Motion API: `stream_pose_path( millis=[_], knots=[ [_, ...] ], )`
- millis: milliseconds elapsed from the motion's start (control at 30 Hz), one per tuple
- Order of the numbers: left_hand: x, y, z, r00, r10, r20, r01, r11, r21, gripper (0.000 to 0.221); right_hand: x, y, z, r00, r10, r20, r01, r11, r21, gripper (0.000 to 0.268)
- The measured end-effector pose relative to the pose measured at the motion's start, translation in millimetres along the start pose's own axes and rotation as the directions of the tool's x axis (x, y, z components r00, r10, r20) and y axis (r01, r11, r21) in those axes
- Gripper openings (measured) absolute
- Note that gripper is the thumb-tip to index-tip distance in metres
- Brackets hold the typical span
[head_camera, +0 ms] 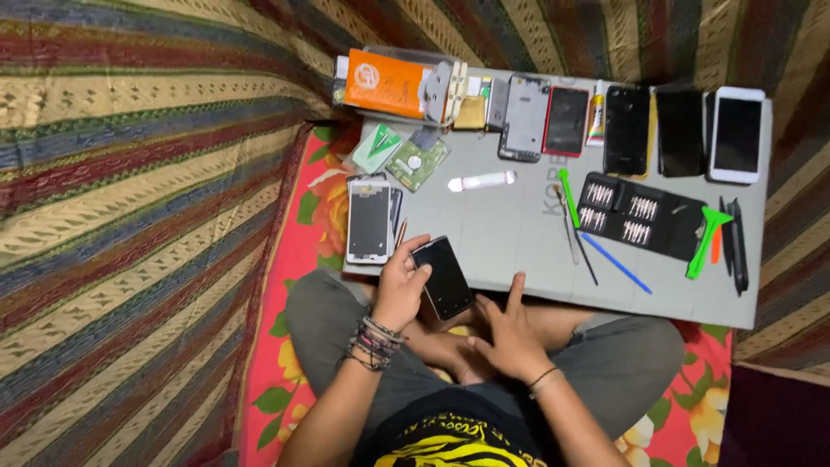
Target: The person is prying open a smartphone, removing the back cover and screen, and handling internal components like the battery.
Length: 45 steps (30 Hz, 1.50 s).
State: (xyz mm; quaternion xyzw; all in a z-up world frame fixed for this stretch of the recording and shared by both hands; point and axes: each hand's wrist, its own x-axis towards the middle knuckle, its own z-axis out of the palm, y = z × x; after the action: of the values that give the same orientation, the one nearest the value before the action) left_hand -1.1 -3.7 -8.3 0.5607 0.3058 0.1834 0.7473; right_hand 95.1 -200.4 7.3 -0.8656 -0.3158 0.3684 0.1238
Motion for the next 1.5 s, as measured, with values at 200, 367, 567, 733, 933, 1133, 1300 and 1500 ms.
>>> stream_pose_path(
  millis=[200, 367, 567, 733, 933, 1133, 1300, 1500],
  knots=[
    [-10.5, 12.9, -2.1, 1.000, 0.017, 0.019, -0.017, 1.000, 0.008, 0.056, -37.6, -15.0, -56.3, 0.985, -0.171, -0.023, 0.170, 0.940, 0.296, 0.058],
    [-13.7, 15.2, 1.2, 0.999, 0.044, 0.018, -0.044, 0.999, -0.005, 0.055, -12.1, 23.7, -32.9, 0.784, -0.191, -0.591, 0.395, 0.888, 0.237, 0.043],
    [-18.1, 11.6, 0.9, 0.999, 0.043, 0.027, -0.042, 0.999, -0.021, 0.056, 2.5, 3.5, -24.0, 0.817, -0.357, -0.453, 0.390, 0.920, -0.022, 0.083],
    [-18.2, 7.7, -4.2, 0.999, 0.038, -0.001, -0.038, 0.999, -0.011, 0.056, 13.6, -1.1, -19.3, 0.942, -0.296, -0.159, 0.275, 0.951, -0.143, 0.103],
    [-21.9, 13.0, -2.6, 0.998, 0.055, 0.042, -0.055, 0.998, 0.005, 0.057, 12.5, 3.8, -13.5, 0.977, -0.212, -0.033, 0.200, 0.957, -0.212, 0.103],
    [-12.6, 3.3, 12.5, 0.991, 0.087, 0.102, -0.087, 0.996, -0.012, 0.055, 12.5, 23.6, -8.6, 0.849, -0.279, -0.448, 0.425, 0.865, 0.267, 0.071],
    [-5.4, 22.4, 46.1, 0.971, 0.106, 0.216, -0.110, 0.994, 0.005, 0.053, 29.0, 19.0, -17.0, 0.848, -0.243, -0.471, 0.529, 0.421, 0.736, 0.044],
    [-8.4, 64.1, 73.4, 0.950, 0.230, 0.212, -0.287, 0.911, 0.296, 0.072, 76.5, 35.1, -37.9, 0.861, -0.172, -0.478, 0.508, 0.273, 0.817, 0.023]
  ],
)
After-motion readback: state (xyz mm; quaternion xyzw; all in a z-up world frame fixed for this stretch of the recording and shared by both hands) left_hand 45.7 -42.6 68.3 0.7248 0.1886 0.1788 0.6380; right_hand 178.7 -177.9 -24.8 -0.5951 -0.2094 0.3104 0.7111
